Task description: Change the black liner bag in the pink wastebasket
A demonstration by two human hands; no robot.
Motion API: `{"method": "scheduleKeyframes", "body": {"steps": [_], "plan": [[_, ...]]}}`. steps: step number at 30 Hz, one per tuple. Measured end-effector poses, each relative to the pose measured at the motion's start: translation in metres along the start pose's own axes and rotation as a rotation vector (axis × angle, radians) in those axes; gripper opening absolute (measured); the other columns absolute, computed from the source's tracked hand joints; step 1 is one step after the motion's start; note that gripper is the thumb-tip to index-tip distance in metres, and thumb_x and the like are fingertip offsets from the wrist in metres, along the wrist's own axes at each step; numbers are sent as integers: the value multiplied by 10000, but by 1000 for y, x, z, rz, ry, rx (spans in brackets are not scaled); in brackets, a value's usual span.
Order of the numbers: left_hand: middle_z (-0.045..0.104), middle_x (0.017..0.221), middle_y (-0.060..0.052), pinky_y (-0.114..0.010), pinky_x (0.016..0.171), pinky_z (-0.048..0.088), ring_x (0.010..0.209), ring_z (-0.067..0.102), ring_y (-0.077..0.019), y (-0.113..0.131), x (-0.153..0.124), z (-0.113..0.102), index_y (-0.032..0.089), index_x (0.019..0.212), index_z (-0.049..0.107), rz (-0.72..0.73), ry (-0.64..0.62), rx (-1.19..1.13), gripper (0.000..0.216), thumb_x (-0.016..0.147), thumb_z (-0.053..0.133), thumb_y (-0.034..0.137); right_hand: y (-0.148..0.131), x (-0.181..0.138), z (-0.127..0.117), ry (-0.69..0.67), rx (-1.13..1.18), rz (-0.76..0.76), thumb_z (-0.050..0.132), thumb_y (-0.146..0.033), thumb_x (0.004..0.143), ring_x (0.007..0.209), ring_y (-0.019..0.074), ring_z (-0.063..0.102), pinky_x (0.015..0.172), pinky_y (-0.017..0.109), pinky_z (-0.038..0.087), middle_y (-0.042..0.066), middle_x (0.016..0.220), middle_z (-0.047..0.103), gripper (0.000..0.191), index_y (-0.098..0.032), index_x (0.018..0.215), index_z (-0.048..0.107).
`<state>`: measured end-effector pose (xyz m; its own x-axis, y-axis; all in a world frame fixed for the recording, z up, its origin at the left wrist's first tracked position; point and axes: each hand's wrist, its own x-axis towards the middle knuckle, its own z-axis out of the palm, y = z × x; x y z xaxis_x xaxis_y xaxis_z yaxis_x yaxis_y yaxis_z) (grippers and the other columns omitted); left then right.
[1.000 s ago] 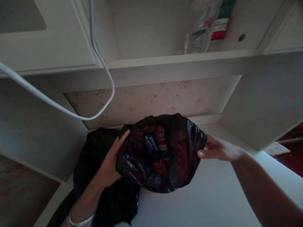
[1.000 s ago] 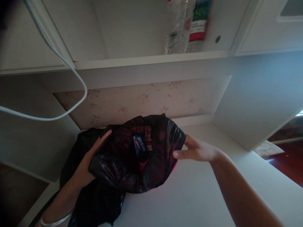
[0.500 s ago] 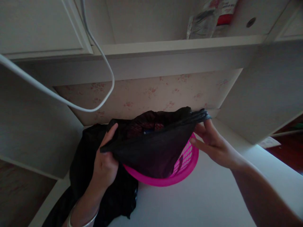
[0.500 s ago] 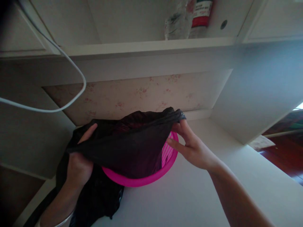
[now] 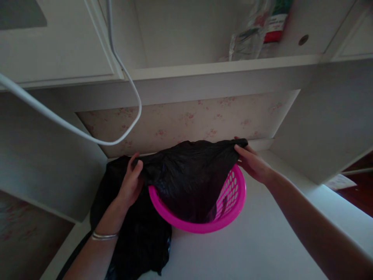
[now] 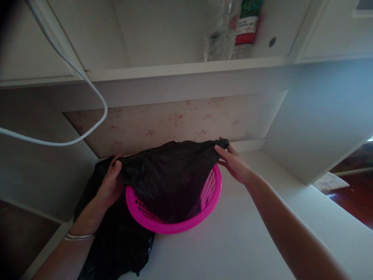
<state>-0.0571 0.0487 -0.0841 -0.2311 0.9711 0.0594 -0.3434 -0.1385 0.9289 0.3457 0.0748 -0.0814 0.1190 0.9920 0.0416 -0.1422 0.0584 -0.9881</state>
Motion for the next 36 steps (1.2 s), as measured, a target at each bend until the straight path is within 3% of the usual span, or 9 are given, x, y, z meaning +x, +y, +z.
{"method": "scheduleKeyframes", "body": {"steps": [3, 6, 12, 17, 20, 22, 26, 30, 36], "plan": [[796, 1107, -106, -433, 931, 592, 1071, 741, -306, 3, 7, 5, 218, 1264, 696, -127, -137, 74, 686, 678, 927, 492, -1, 15, 4, -26, -6, -59, 891, -458, 688, 1009, 251, 720, 926, 425, 579, 26, 1064, 786, 430, -290, 1055, 743], [813, 1033, -117, -421, 930, 592, 1036, 747, -303, 11, 15, 9, 160, 1056, 783, -62, -93, 111, 504, 661, 945, 428, -7, 23, 4, 54, 24, -179, 913, -350, 587, 927, 218, 702, 913, 382, 561, -3, 935, 777, 336, -268, 873, 756], [803, 900, -42, -254, 751, 586, 796, 717, -155, 30, 23, 11, 187, 856, 796, 68, 7, -29, 409, 545, 1003, 352, -35, 10, -10, 101, 144, -308, 865, -242, 637, 817, 187, 694, 804, 364, 563, -42, 869, 748, 242, -308, 814, 715], [756, 829, 2, -142, 486, 419, 614, 587, -64, 33, 30, 1, 209, 850, 788, 140, -21, -54, 366, 584, 991, 358, -48, -5, -18, 110, 312, -351, 860, -259, 694, 790, 158, 705, 779, 321, 584, -91, 839, 752, 211, -331, 789, 686], [783, 941, -25, -214, 630, 540, 771, 697, -138, 26, 30, -4, 242, 996, 786, 24, -71, 39, 406, 720, 899, 517, -45, -9, -16, 96, 307, -287, 872, -303, 713, 751, 137, 691, 706, 284, 579, -92, 854, 754, 237, -354, 898, 733], [802, 1035, -90, -328, 762, 602, 910, 750, -232, 22, 25, -5, 229, 1085, 783, -92, -146, 102, 478, 781, 826, 595, -39, -7, -14, 62, 260, -208, 890, -320, 712, 769, 128, 691, 695, 265, 568, -87, 899, 760, 392, -383, 1069, 742], [820, 1069, -147, -435, 922, 602, 1001, 773, -313, 21, 14, 3, 188, 1065, 804, -277, -301, 225, 406, 778, 870, 466, -26, 7, -7, -89, 62, -65, 906, -437, 681, 911, 201, 726, 906, 362, 563, -15, 981, 793, 467, -309, 1103, 751], [822, 1102, -126, -410, 977, 589, 986, 782, -283, 22, 17, 17, 186, 1112, 799, -255, -307, 205, 408, 752, 903, 347, -18, 23, 9, -211, -28, -33, 877, -476, 669, 953, 272, 737, 978, 444, 534, 62, 937, 804, 348, -215, 859, 748], [815, 1127, -103, -417, 1021, 562, 1013, 770, -261, 21, 29, 30, 205, 1231, 762, -96, -156, 103, 551, 708, 917, 284, -26, 27, 35, -216, 26, -137, 905, -366, 573, 988, 273, 730, 940, 431, 545, 13, 916, 791, 371, -243, 870, 721]]}}
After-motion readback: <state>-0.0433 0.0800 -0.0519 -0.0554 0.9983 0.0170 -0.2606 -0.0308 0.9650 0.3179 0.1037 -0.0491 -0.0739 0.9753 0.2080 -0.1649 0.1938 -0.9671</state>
